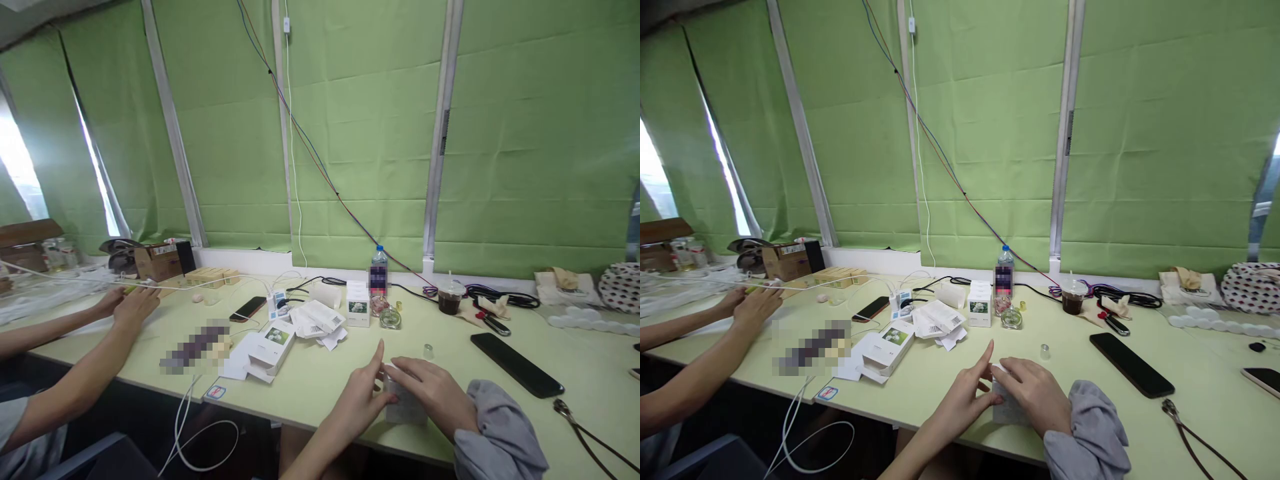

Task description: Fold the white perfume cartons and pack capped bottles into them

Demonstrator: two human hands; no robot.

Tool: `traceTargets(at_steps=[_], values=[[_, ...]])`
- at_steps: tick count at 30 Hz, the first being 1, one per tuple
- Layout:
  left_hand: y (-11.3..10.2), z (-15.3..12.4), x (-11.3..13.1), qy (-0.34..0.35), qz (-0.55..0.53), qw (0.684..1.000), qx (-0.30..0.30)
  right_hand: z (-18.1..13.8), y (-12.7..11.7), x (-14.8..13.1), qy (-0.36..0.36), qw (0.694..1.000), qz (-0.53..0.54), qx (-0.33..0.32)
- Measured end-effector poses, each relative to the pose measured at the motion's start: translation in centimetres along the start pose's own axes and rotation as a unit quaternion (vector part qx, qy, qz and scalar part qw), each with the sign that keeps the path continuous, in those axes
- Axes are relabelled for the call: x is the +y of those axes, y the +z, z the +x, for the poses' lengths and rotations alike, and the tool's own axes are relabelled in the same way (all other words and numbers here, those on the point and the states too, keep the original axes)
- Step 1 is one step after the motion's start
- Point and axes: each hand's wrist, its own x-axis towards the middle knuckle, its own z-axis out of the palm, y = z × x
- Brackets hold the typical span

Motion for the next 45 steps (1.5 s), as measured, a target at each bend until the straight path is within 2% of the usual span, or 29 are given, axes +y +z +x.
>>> traceTargets(at_steps=[7,11,15,24,31,35,40,45], values=[[-0.1,0.4,-0.4,-0.022,-0.024,0.999,0.012,-0.2,0.1,1.2,-0.032,0.999,0.038,0.001],[-0.3,0.5,-0.3,-0.026,-0.021,0.999,0.012,-0.7,0.3,2.0,-0.026,0.996,0.087,0.004],[-0.2,0.4,-0.1,-0.028,-0.032,0.999,0.013,-0.9,0.3,1.8,0.032,0.99,0.139,0.016],[1.0,-0.1,-0.2,0.008,-0.052,0.998,0.027,0.3,0.6,-0.7,0.147,0.962,0.232,0.007],[1.2,-0.2,0.2,0.016,-0.036,0.999,0.021,0.8,-0.7,-0.1,0.293,0.904,0.308,-0.04],[1.3,-0.1,-0.1,0.015,-0.028,0.999,0.021,1.0,-1.0,0.2,0.308,0.886,0.342,-0.062],[1.4,-0.4,0.1,0.019,0.011,1.0,0.02,1.1,-1.0,-0.1,0.307,0.88,0.356,-0.069],[1.5,-0.3,0.2,0.009,0.035,0.998,0.053,0.9,-0.1,0.1,0.316,0.887,0.335,-0.037]])
